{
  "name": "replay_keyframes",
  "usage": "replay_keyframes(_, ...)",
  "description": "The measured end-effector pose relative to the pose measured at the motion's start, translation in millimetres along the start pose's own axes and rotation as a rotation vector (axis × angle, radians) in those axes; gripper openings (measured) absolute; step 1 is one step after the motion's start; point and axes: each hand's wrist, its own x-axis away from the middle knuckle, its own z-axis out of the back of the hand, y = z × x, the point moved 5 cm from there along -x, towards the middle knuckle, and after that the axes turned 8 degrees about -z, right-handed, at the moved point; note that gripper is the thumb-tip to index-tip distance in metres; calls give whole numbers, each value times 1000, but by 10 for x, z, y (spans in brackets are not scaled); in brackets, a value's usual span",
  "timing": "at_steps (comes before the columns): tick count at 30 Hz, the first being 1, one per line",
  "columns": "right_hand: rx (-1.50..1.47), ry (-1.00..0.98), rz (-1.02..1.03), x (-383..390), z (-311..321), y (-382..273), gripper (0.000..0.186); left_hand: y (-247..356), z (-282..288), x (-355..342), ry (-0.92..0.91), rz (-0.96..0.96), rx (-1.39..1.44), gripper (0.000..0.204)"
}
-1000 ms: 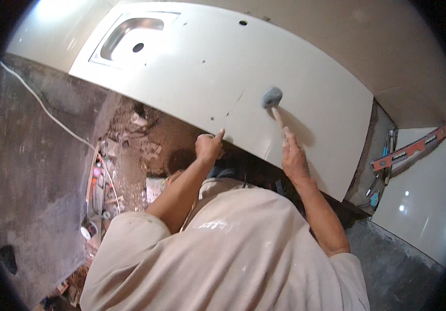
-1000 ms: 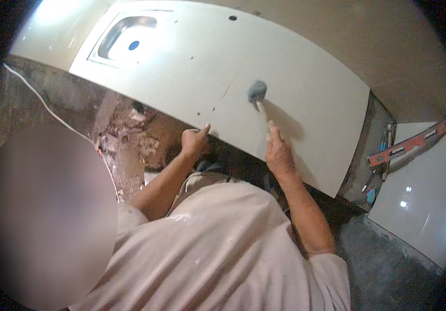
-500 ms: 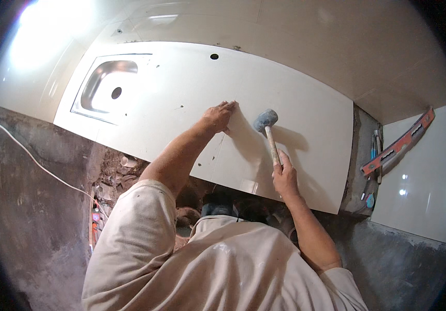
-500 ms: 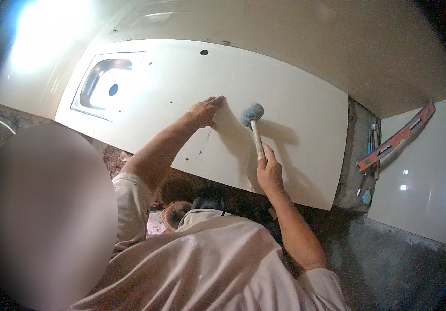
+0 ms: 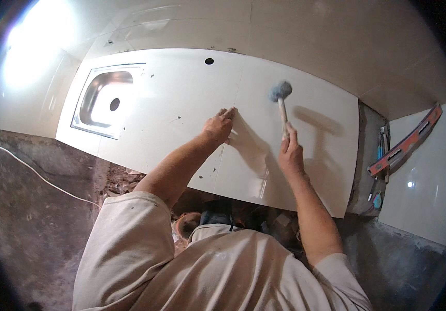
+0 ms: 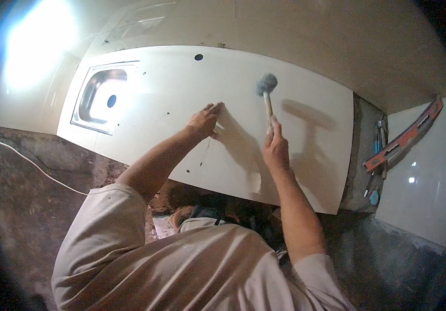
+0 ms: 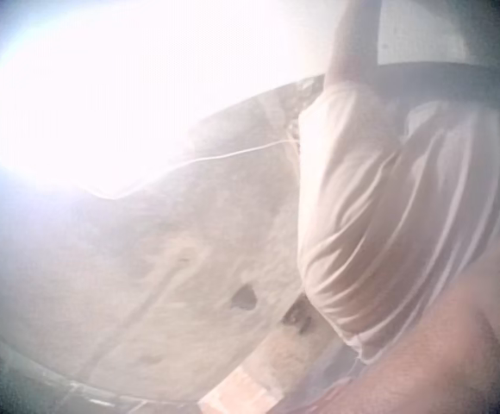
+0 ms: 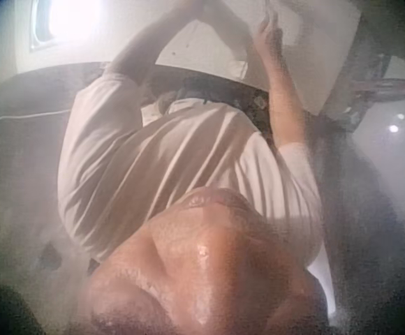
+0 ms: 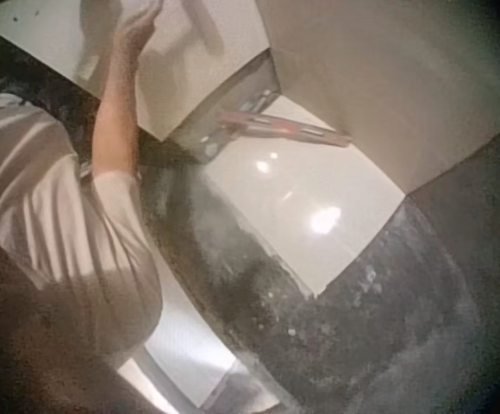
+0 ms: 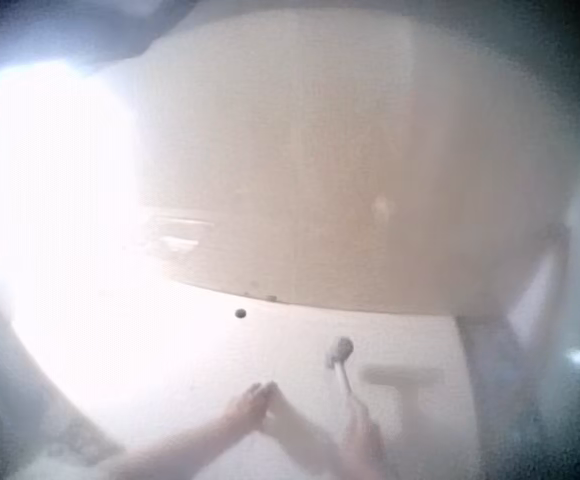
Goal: The person installs a large white ceramic tile onto a countertop surface, using a rubber mallet to tap it into place and a spirit level to verify alignment. The person also uses a tape measure to check dimensions during the process.
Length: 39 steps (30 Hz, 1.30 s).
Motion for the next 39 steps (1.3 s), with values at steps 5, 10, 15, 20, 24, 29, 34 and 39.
replay_keyframes(5, -67, 161, 91, -157, -122, 364, 45, 51, 44, -100, 46, -66, 40, 85)
replay_keyframes(10, -130, 263, 139, -84, 4, 177, 45, -54, -20, -30, 229, -153, 286, 102)
replay_keyframes(15, -535, 433, -124, 238, 30, 765, 41, 2, 83, -37, 138, -116, 150, 122)
replay_keyframes(20, -694, 590, -271, 261, 261, 1022, 48, -51, 32, -43, 122, -126, 159, 124)
replay_keyframes(24, -462, 542, -222, -48, 289, 999, 45, -28, 28, -73, 96, -122, 138, 120)
replay_keyframes(29, -430, 811, -132, -5, 184, 791, 41, -129, -22, -97, 115, -148, 181, 118)
replay_keyframes(34, -310, 617, -73, 149, 416, 895, 47, 28, 91, -33, 65, -123, 157, 115)
replay_keyframes(39, 11, 457, -282, 175, 676, 1181, 54, 2, 49, -72, 84, -76, 631, 113)
